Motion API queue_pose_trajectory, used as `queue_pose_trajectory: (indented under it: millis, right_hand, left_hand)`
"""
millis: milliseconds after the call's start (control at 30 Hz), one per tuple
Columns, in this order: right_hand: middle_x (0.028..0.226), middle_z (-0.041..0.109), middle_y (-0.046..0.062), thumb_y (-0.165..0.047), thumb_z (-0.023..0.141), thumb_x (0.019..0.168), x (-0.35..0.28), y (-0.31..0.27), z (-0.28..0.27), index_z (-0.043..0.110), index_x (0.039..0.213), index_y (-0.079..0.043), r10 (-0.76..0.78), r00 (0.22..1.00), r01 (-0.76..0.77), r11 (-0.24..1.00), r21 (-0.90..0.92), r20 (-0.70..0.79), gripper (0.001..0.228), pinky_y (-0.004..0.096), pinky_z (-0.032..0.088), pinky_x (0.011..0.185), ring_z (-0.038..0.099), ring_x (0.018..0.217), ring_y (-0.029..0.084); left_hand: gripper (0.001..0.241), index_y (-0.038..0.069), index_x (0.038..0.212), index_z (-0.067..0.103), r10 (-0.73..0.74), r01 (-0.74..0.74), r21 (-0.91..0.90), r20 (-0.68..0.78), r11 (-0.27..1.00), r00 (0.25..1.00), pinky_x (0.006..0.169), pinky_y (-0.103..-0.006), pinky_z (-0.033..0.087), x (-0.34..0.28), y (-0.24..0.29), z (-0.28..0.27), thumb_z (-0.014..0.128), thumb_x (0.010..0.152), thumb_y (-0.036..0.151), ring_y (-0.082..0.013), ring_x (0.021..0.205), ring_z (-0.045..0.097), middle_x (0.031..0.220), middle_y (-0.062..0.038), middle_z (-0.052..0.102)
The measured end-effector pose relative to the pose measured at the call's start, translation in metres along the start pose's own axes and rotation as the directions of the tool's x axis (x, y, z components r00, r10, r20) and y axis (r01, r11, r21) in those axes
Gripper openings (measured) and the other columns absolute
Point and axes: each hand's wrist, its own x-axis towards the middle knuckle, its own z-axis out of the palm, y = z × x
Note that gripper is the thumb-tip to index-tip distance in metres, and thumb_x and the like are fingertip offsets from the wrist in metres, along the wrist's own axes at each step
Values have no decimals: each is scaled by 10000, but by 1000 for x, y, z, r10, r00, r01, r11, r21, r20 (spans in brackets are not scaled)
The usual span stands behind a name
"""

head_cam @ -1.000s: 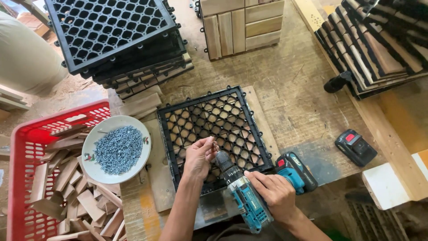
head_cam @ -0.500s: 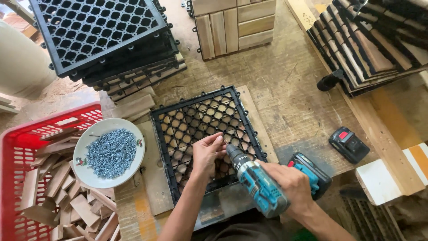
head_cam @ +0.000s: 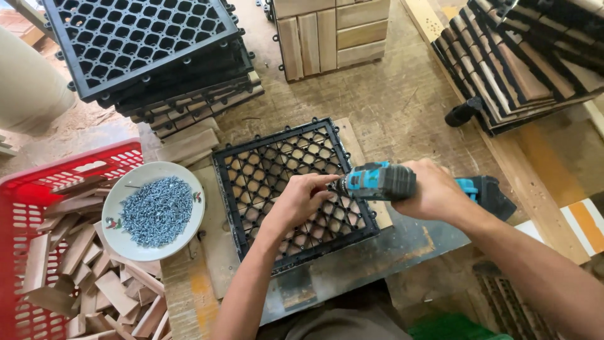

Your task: Assembling wooden deck tiles by using a power drill to drive screws through a plastic base into wooden slats.

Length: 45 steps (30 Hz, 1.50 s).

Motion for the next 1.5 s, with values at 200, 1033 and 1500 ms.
queue_pose_trajectory:
  millis: [200,1033,1500]
  right_hand:
    - [955,796,161,-353,773,602,14,-34,-36,772,921,-95,29,997,-24,997,-71,68,410,491,556,874,742,1020,370]
    - [1044,794,194,-261,668,654,13,-72,-64,793,999,-64,41,981,-6,983,-184,189,417,497,549,946,730,1105,366]
    - [1041,790,169,-263,631,664,27,-88,-58,776,1030,-77,23,974,31,972,-233,225,436,492,550,963,732,1094,347]
  left_hand:
    - [446,102,1308,671,110,-106,90,-36,990,993,726,-419,574,16,6,3,766,876,162,-308,776,689,790,-140,666]
    - [278,79,1128,717,22,-25,76,31,997,999,756,-409,581,20,-6,7,769,858,116,-336,842,705,818,-130,667]
    - [167,60,988,703,-20,19,115,8,993,1000,717,-411,584,19,-18,4,772,838,85,-333,814,697,794,-114,662]
